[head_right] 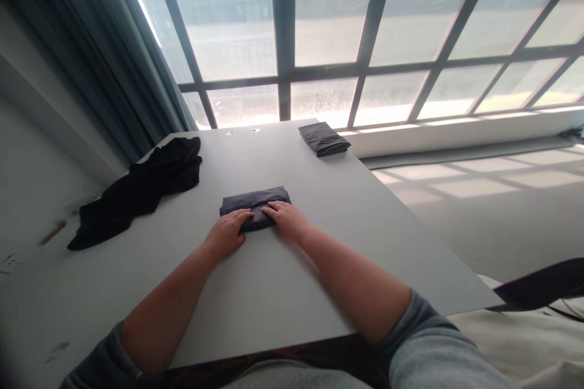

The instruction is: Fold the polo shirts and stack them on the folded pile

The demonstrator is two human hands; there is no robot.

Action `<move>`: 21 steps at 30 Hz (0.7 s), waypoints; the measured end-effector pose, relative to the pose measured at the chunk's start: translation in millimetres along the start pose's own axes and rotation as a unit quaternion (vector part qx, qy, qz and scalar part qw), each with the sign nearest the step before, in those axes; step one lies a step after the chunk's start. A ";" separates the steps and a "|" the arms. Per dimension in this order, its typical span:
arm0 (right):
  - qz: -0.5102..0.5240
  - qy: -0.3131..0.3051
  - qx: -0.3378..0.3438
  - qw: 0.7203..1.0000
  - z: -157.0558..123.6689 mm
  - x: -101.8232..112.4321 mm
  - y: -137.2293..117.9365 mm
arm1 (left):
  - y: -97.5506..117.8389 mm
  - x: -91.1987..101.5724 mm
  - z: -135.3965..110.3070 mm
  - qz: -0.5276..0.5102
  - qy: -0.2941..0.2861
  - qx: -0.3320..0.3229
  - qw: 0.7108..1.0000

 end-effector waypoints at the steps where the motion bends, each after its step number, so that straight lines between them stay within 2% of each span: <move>1: 0.001 0.007 -0.017 1.000 -2.1 2.4 4.1 | -1.6 2.2 -0.4 0.006 0.002 0.012 1.000; 7: 0.065 0.076 -0.108 0.989 -9.7 21.2 28.7 | -23.9 24.2 3.6 0.010 0.010 0.118 0.993; 11: 0.113 0.163 -0.140 0.970 -10.3 30.7 33.4 | -41.9 38.6 7.5 -0.053 0.062 0.211 0.974; 13: 0.125 0.200 -0.140 0.962 -10.8 34.8 27.3 | -44.1 43.6 6.9 -0.121 0.120 0.230 0.958; 17: 0.104 0.263 -0.150 0.947 -13.4 47.0 2.1 | -32.9 52.1 -0.8 -0.237 0.250 0.210 0.915; 19: 0.076 0.294 -0.172 0.937 -14.0 53.9 -8.7 | -26.0 54.4 -4.4 -0.243 0.278 0.219 0.903; 21: 0.081 0.299 -0.192 0.931 -12.3 57.3 -12.1 | -23.0 53.2 -4.0 -0.237 0.261 0.240 0.904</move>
Point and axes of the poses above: each hand's wrist, its own z-axis towards the middle knuckle, its own x-axis out of the back of the hand, y = z × x, the point moved 2 cm from there along z, towards the middle knuckle, and after that the axes turned 12 degrees about x, right-handed, at the moved point
